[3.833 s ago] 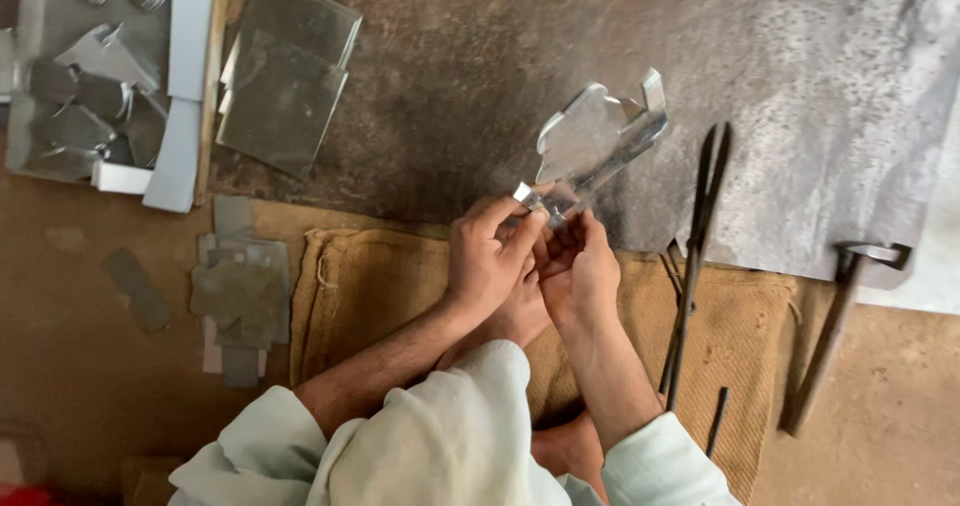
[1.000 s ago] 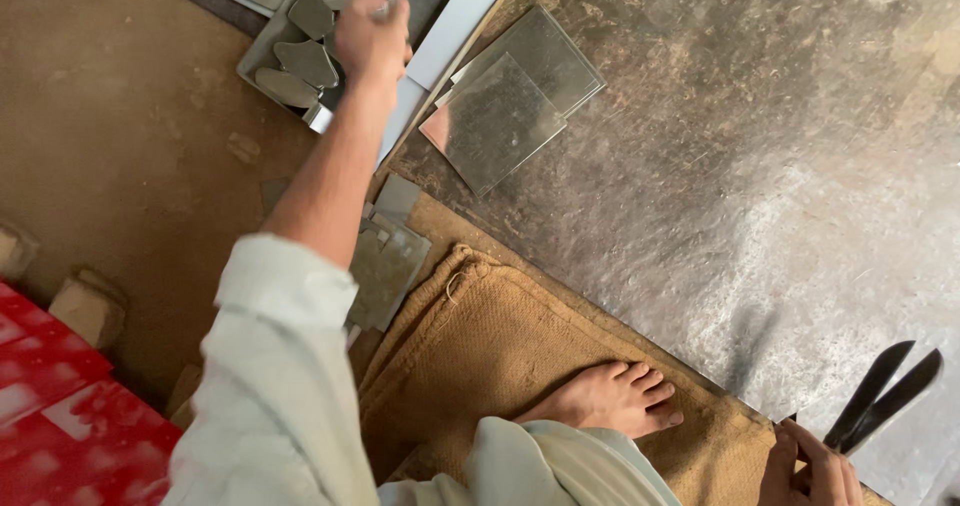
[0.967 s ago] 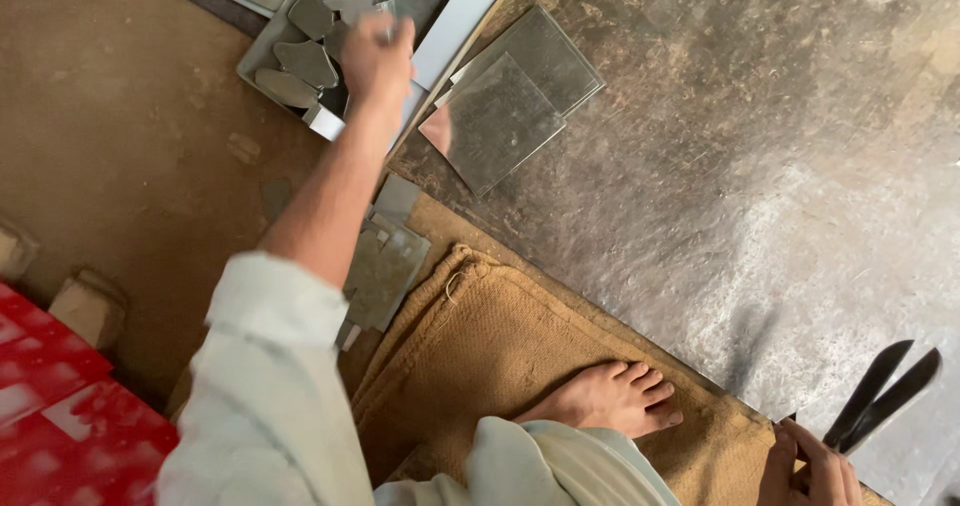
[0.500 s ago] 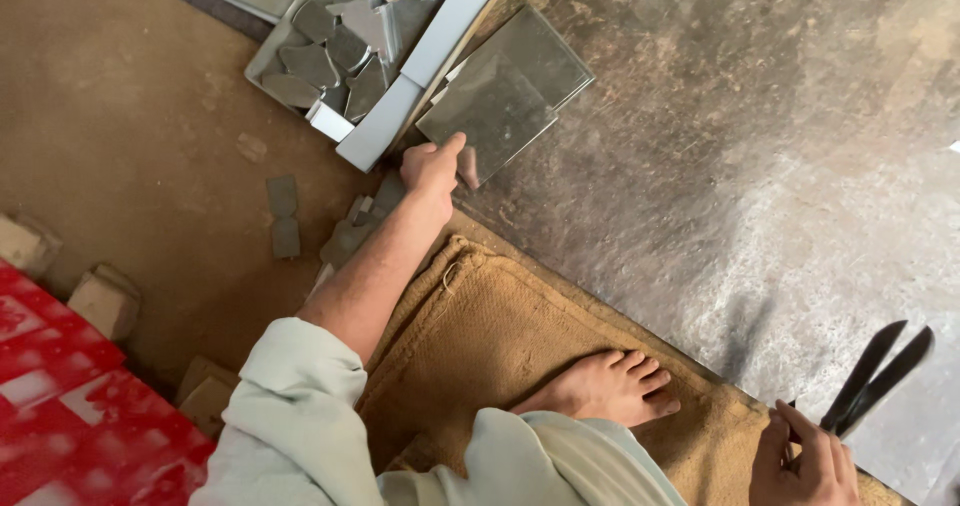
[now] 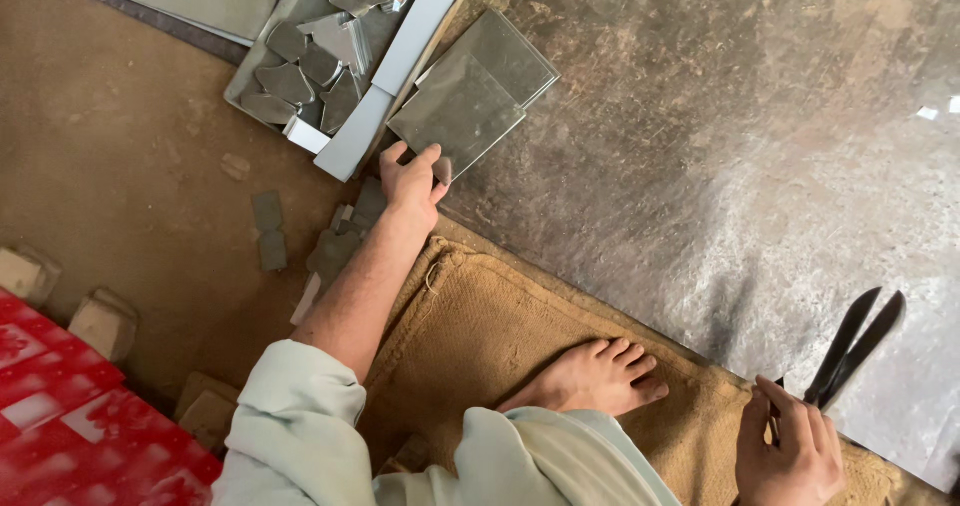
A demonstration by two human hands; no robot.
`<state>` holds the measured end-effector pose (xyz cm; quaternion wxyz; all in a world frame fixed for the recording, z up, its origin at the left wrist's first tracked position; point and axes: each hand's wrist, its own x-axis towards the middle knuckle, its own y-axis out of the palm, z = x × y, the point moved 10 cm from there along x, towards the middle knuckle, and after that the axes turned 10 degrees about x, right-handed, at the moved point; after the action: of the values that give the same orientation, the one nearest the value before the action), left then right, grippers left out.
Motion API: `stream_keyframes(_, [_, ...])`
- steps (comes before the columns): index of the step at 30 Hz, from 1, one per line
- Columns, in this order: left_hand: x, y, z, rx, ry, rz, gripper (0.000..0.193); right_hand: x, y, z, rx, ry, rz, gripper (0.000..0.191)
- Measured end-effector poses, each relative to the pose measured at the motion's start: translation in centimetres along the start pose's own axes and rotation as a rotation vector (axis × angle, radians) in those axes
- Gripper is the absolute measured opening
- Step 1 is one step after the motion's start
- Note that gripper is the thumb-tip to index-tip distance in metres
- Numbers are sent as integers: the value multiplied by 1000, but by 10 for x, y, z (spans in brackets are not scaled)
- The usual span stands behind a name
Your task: The person sits on the floor and cuts shapes out of thin galvanized metal sheets using large hand shears, following a drawn outline. They rotate and reposition each sheet while cutting, set finished cut pieces on a tray, and toss scrap trimmings onto a scrap pile.
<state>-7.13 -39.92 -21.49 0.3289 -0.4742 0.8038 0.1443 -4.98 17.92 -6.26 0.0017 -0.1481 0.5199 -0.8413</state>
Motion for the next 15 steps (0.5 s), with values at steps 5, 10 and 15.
stream_keyframes(5, [-11, -4, -10, 134, -10, -113, 88, 0, -3, 5, -11, -11, -17, 5])
stream_keyframes(10, [-9, 1, -12, 45, -16, -46, 96, 2, -5, 8, -23, -15, -22, 3])
stream_keyframes(15, [-5, 13, -27, -61, 74, 59, 56, 6, -9, 14, -17, 0, -16, 3])
